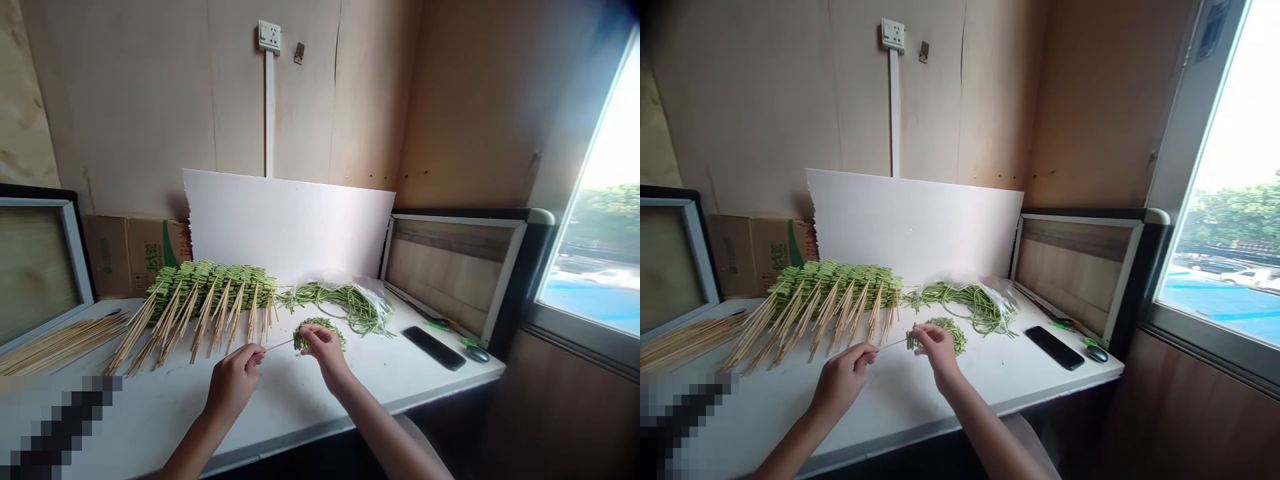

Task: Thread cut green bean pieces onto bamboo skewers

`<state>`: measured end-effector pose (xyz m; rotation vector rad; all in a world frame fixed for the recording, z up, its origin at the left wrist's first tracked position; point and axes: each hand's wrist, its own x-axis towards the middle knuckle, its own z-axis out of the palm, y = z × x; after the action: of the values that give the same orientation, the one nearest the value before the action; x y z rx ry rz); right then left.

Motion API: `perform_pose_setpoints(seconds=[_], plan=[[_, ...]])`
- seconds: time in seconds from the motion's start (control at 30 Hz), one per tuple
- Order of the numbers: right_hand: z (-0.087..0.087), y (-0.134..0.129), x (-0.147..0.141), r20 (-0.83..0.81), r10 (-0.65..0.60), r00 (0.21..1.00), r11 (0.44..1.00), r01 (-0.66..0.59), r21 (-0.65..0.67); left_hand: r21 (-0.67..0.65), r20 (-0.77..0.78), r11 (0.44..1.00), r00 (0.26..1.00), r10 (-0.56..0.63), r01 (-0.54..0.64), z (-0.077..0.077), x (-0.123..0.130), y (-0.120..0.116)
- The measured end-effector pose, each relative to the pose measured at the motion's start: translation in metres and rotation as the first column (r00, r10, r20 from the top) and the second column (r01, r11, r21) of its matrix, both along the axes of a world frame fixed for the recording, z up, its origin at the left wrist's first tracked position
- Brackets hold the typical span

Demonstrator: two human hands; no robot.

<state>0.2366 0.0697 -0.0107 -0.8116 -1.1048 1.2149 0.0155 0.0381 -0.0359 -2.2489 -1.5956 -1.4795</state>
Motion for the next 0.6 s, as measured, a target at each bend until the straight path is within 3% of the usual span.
perform_pose_setpoints(seconds=[0.3, 0.5, 0.6], plan=[[0.0, -0.002, -0.001, -0.038, 0.01, 0.999, 1.0, -0.011, -0.029, -0.047, 0.013, 0.999, 1.0, 0.01, -0.01, -0.009, -0.001, 0.004], [0.013, -0.005, 0.006, 0.109, 0.19, 0.976, 0.982, -0.191, -0.007, -0.082, 0.013, 0.996, 0.999, 0.032, -0.031, -0.001, -0.014, 0.008], [0.015, 0.007, 0.027, 0.207, 0.155, 0.966, 0.985, -0.168, 0.044, -0.174, 0.011, 0.984, 1.0, 0.029, -0.027, 0.007, -0.035, 0.017]])
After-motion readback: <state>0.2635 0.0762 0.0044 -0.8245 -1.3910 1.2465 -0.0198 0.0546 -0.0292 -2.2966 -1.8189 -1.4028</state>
